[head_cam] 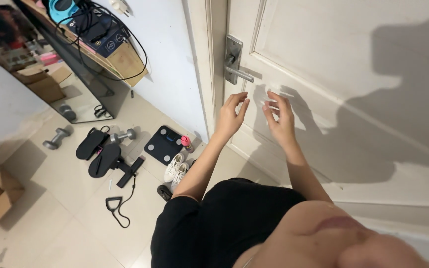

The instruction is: The person plugs a phone charger into a wall socket and connects it to a smartphone, then plugs a laptop charger into a wall socket and connects it to a laptop. The person also unplugs a device from a wall socket.

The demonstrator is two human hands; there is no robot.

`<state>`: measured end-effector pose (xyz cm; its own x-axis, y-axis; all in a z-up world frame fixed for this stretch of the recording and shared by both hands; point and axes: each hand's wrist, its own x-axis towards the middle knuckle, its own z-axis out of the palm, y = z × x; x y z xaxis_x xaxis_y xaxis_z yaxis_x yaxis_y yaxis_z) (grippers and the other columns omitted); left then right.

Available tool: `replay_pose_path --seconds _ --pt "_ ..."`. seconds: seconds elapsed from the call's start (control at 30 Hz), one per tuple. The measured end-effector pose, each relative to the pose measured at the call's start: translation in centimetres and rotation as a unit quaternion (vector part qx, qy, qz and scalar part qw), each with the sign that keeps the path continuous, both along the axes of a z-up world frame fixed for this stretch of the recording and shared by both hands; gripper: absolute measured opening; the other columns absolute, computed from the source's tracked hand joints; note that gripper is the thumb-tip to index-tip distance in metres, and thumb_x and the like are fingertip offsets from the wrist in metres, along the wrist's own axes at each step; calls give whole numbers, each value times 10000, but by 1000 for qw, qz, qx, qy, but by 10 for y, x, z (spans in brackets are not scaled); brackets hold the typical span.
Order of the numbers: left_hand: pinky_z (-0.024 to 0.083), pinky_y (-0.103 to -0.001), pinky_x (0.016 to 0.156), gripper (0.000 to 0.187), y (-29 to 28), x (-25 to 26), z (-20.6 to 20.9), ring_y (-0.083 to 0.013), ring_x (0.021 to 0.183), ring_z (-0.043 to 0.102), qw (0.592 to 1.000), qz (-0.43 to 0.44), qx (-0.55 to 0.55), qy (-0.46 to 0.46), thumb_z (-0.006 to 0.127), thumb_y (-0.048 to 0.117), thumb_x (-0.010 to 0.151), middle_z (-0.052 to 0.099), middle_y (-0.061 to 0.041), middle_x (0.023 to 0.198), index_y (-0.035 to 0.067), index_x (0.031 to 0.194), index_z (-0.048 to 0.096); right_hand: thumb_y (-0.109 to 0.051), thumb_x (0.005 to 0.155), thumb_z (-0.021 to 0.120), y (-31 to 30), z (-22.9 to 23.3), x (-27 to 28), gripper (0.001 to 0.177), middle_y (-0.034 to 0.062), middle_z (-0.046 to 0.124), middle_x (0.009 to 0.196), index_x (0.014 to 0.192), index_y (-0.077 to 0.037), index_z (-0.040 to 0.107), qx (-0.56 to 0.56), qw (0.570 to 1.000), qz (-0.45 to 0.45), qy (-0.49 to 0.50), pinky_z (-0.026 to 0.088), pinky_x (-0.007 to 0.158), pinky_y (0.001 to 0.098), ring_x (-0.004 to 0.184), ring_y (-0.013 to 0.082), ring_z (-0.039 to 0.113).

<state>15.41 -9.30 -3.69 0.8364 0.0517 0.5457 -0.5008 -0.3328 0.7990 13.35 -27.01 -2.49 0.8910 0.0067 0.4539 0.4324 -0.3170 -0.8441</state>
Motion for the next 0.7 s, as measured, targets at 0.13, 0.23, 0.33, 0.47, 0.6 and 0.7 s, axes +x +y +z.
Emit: replay_pose_path --seconds 0.13,0.23,0.33,0.47,0.6,0.7 --pt "578 -381 878 265 -4 21 -10 -283 1039 739 999 35 -11 10 633 188 1037 721 -164 1158 33 1251 649 -135 1042 654 -5 -7 29 383 107 569 1398 1411 -86 566 -12 1000 14 3 572 918 311 1150 197 687" --pt "574 -388 892 310 -6 31 -15 -287 1049 735 998 45 -26 21 623 200 1040 711 -174 1180 19 1290 604 -165 1059 650 -6 -12 49 379 114 566 1385 1418 -83 563 -29 999 10 12 577 889 307 1131 195 691" --pt "575 -395 898 324 -5 38 -13 -294 1055 735 997 58 -29 43 621 211 1038 718 -174 1170 15 1295 594 -189 1067 651 -4 -16 65 401 128 551 1386 1438 -76 549 -25 999 25 8 582 882 300 1136 203 682" --pt "579 -401 881 305 -2 48 -8 -309 1033 746 996 80 -15 46 620 224 1030 730 -176 1141 16 1253 616 -200 1061 654 1 -19 82 418 134 556 1371 1443 -69 545 -49 998 31 8 576 839 296 1112 203 681" --pt "587 -408 869 263 1 59 -5 -335 1031 749 995 94 -10 37 610 242 1055 745 -193 1109 10 1170 658 -206 1057 646 6 -20 97 452 139 556 1341 1469 -56 535 -53 997 47 17 565 818 309 1062 206 660" --pt "585 -417 751 278 4 71 -3 -356 1004 744 993 99 -20 59 608 251 1037 744 -217 1072 -8 1100 689 -207 1082 618 11 -21 108 442 142 562 1327 1480 -43 518 -48 997 62 19 583 830 305 1074 199 667"
